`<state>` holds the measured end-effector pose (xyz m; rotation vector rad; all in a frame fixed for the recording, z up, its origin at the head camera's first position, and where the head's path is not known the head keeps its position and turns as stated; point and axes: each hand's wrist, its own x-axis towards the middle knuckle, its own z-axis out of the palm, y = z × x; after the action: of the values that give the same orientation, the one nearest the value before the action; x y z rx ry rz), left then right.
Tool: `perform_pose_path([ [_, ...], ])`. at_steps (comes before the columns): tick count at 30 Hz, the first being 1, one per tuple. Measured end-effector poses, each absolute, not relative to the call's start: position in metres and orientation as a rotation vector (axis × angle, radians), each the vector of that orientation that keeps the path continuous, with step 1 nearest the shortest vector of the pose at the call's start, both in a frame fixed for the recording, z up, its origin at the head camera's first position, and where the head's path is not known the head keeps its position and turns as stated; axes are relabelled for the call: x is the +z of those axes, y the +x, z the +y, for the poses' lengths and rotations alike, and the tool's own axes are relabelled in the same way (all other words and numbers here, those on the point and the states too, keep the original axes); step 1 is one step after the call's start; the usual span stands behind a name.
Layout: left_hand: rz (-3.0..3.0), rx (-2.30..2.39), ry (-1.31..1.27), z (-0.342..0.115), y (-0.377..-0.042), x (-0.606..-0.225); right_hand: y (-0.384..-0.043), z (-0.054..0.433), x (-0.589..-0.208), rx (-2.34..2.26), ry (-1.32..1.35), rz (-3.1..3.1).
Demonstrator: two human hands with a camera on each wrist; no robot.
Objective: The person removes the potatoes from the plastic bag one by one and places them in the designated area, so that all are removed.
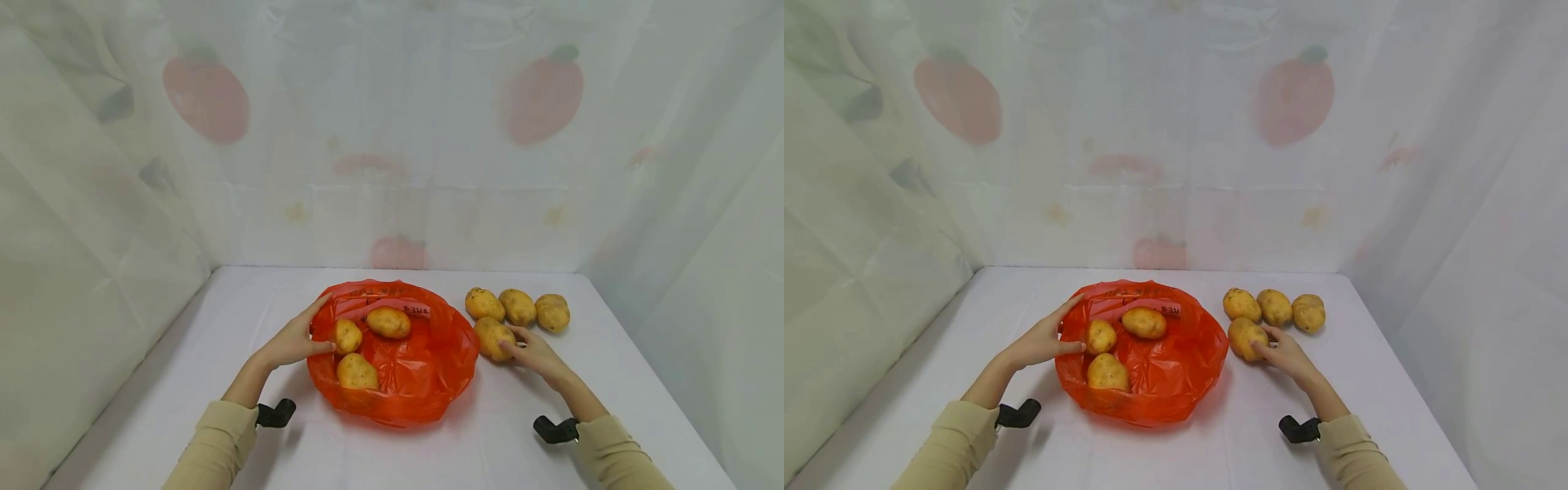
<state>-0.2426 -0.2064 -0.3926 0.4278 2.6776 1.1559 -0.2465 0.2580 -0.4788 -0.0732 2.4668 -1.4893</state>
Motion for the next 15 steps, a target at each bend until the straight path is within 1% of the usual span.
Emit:
perform_pose_path([
  [15,2.673,1.177,0.439,-0.2073,-0.2438,-0.3954,-0.2457,0.2631,-0.4807,-1.545,-0.103,2.469],
])
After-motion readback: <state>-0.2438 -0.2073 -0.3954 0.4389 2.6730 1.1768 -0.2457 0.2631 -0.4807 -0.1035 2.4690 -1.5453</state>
